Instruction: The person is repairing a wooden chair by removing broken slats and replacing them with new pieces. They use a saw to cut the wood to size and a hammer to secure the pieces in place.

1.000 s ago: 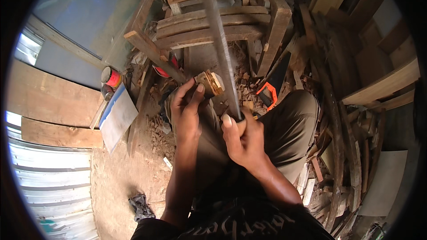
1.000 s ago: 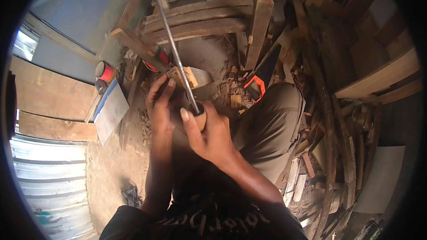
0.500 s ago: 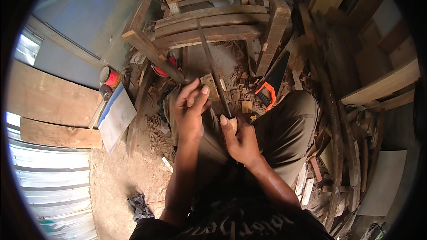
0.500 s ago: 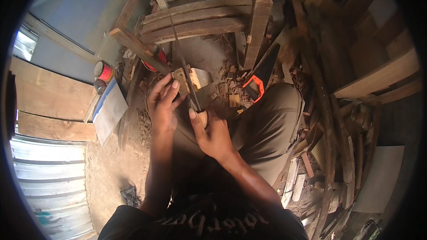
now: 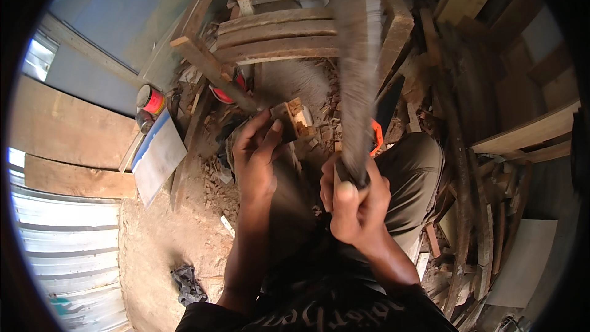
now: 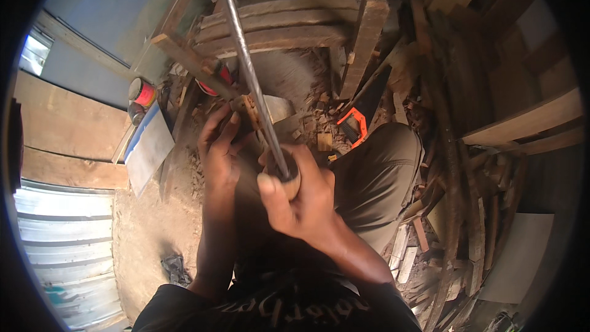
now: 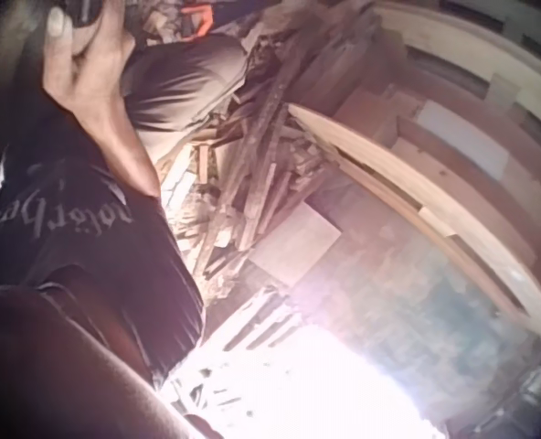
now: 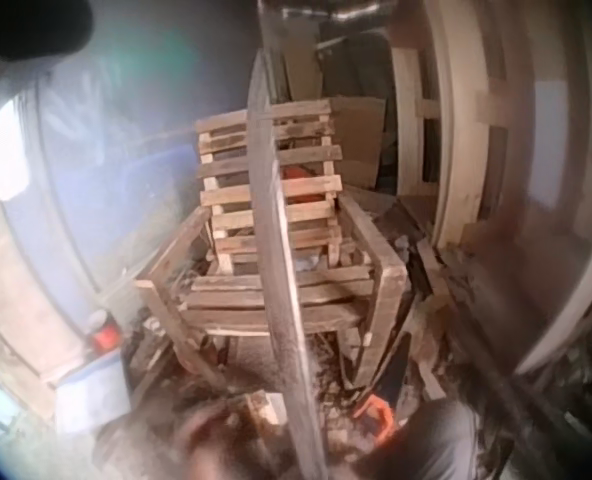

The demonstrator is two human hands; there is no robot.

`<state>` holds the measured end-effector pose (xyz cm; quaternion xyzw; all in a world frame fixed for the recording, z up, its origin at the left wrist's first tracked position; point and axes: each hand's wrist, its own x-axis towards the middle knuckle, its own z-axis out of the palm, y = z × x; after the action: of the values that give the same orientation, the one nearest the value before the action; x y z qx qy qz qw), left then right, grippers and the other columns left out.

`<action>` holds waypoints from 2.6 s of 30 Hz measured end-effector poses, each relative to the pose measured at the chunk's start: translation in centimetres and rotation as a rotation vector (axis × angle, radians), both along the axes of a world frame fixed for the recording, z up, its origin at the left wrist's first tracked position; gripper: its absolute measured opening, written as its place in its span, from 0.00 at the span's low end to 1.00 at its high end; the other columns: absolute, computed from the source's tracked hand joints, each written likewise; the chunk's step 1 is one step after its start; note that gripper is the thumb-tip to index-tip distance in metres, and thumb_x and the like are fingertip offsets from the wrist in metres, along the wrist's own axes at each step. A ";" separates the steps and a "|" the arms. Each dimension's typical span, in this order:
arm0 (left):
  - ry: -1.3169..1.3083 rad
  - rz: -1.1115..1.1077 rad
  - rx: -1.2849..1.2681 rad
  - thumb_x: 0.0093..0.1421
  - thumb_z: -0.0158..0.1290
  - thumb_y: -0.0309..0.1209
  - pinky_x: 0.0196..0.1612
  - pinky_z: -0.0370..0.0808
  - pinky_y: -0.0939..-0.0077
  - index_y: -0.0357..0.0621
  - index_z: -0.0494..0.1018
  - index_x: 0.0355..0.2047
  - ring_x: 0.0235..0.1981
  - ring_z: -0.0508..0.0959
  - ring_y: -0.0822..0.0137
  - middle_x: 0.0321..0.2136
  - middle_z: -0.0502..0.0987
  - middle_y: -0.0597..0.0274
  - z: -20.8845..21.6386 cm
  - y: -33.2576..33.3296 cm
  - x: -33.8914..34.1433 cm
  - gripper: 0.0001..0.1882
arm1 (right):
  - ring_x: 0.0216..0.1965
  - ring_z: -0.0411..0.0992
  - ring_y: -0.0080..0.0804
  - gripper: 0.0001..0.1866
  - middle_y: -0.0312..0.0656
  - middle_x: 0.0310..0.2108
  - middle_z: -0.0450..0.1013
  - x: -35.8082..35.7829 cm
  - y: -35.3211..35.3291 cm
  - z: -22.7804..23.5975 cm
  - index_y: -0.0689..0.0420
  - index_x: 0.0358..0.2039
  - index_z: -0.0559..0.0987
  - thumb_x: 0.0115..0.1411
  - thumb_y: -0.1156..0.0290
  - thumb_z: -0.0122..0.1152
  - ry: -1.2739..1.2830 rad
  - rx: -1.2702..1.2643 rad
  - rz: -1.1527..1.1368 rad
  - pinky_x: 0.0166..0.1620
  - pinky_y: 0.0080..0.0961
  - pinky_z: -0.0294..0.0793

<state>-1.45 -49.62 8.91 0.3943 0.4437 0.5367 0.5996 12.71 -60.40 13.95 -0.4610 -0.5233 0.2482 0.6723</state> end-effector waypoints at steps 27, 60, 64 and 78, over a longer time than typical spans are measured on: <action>-0.017 0.020 0.059 0.62 0.62 0.33 0.52 0.75 0.53 0.45 0.72 0.54 0.51 0.77 0.66 0.47 0.79 0.61 0.3 -0.7 0.1 0.21 | 0.15 0.63 0.19 0.17 0.34 0.18 0.68 -1.4 2.1 -9.0 0.62 0.30 0.71 0.71 0.61 0.54 0.023 -0.567 0.228 0.20 0.24 0.60; 0.022 0.113 0.048 0.63 0.60 0.29 0.51 0.78 0.53 0.44 0.74 0.52 0.50 0.77 0.68 0.48 0.77 0.62 0.9 -1.0 -0.6 0.17 | 0.17 0.71 0.33 0.19 0.45 0.15 0.69 -2.0 2.1 -6.8 0.66 0.33 0.75 0.67 0.59 0.59 -0.049 -0.426 0.094 0.24 0.34 0.69; 0.007 0.139 0.049 0.62 0.62 0.29 0.46 0.79 0.60 0.44 0.75 0.52 0.46 0.79 0.69 0.44 0.80 0.63 -0.1 -0.5 -0.8 0.18 | 0.18 0.74 0.30 0.17 0.44 0.15 0.70 -1.8 1.1 -2.1 0.67 0.36 0.75 0.65 0.62 0.62 0.094 -0.217 0.096 0.24 0.29 0.71; 0.034 0.067 -0.005 0.64 0.60 0.30 0.52 0.78 0.52 0.42 0.72 0.54 0.50 0.76 0.67 0.46 0.77 0.63 0.3 -0.6 -1.7 0.19 | 0.20 0.76 0.32 0.19 0.47 0.16 0.69 -2.2 1.1 -2.7 0.64 0.30 0.75 0.67 0.59 0.59 0.117 -0.352 0.159 0.25 0.33 0.71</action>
<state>-3.15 -50.20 9.17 0.3870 0.4682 0.5487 0.5744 10.49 -59.29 11.22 -0.5134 -0.4667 0.4143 0.5891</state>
